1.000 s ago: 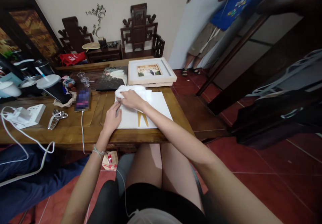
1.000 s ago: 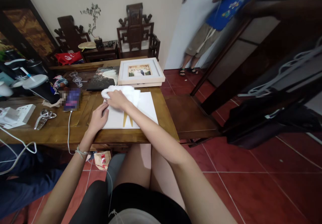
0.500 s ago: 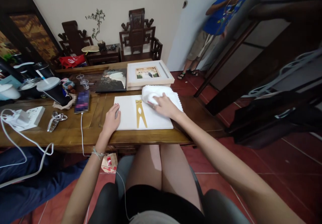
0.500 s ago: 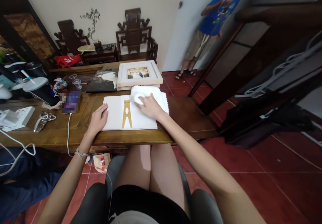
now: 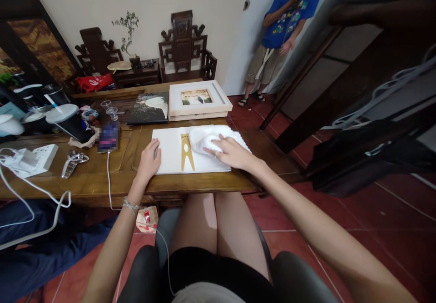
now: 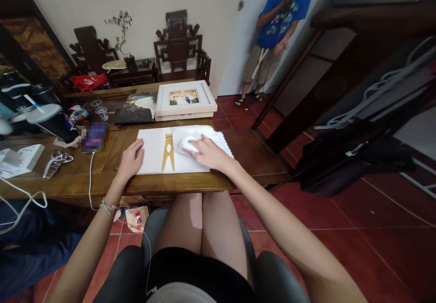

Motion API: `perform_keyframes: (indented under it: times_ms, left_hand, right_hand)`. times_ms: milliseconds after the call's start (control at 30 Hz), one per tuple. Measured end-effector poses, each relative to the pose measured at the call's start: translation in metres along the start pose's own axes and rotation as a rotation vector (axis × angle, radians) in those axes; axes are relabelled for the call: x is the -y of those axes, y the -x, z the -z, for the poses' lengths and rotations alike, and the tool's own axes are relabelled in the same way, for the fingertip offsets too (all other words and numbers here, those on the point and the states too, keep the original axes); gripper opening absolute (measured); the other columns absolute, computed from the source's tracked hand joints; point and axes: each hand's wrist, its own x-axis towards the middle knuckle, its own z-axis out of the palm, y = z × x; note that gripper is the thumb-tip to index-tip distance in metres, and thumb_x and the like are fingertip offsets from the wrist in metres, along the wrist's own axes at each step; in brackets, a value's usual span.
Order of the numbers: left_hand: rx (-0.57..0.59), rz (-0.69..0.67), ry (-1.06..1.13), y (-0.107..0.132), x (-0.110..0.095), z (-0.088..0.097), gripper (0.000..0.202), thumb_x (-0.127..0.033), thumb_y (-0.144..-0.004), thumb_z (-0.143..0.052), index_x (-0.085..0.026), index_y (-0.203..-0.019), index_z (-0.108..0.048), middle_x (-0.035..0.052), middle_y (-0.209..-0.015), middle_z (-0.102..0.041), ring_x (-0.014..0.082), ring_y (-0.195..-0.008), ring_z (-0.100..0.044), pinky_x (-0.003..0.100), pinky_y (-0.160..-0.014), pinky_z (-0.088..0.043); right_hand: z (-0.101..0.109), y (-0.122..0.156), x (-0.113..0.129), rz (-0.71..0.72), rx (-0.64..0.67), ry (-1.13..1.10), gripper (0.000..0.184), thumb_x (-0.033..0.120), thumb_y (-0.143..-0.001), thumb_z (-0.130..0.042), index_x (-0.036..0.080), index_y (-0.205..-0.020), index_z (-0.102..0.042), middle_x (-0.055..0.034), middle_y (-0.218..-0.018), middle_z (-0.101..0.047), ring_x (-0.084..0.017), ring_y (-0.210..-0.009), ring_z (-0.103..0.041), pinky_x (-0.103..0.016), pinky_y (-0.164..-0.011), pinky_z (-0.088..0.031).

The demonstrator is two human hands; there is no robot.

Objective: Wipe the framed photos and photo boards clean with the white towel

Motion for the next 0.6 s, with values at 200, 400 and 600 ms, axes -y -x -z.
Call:
perform_keyframes:
  times_ms: [200, 400, 600]
  left_hand:
    - [-0.001, 0.011, 0.008, 0.001, 0.001, 0.002, 0.036, -0.021, -0.090, -0.046, -0.013, -0.119, -0.065, 0.0145, -0.134, -0.061, 0.0258, -0.130, -0.054, 0.047, -0.114, -0.038]
    - [-0.010, 0.002, 0.016, 0.001, 0.001, 0.000, 0.035, -0.020, -0.090, -0.046, -0.014, -0.119, -0.065, 0.0131, -0.133, -0.062, 0.0261, -0.131, -0.053, 0.047, -0.115, -0.037]
    - [-0.002, 0.006, 0.010, 0.001, -0.002, 0.000, 0.036, -0.018, -0.090, -0.045, -0.012, -0.120, -0.064, 0.0155, -0.135, -0.061, 0.0267, -0.132, -0.052, 0.047, -0.116, -0.036]
  right_hand:
    - [-0.017, -0.067, -0.016, -0.063, -0.088, 0.061, 0.026, 0.022, -0.093, -0.039, 0.015, -0.090, -0.063, -0.0103, -0.084, -0.071, -0.028, -0.085, -0.062, -0.040, -0.095, -0.035]
    - [-0.009, -0.013, 0.011, -0.021, -0.012, 0.124, 0.022, 0.018, -0.089, -0.043, 0.015, -0.088, -0.065, -0.0112, -0.079, -0.068, -0.031, -0.086, -0.062, -0.041, -0.092, -0.037]
    - [0.017, 0.078, 0.039, 0.047, 0.170, 0.015, 0.026, 0.011, -0.075, -0.050, 0.020, -0.093, -0.066, -0.0112, -0.089, -0.068, -0.032, -0.099, -0.062, -0.037, -0.082, -0.045]
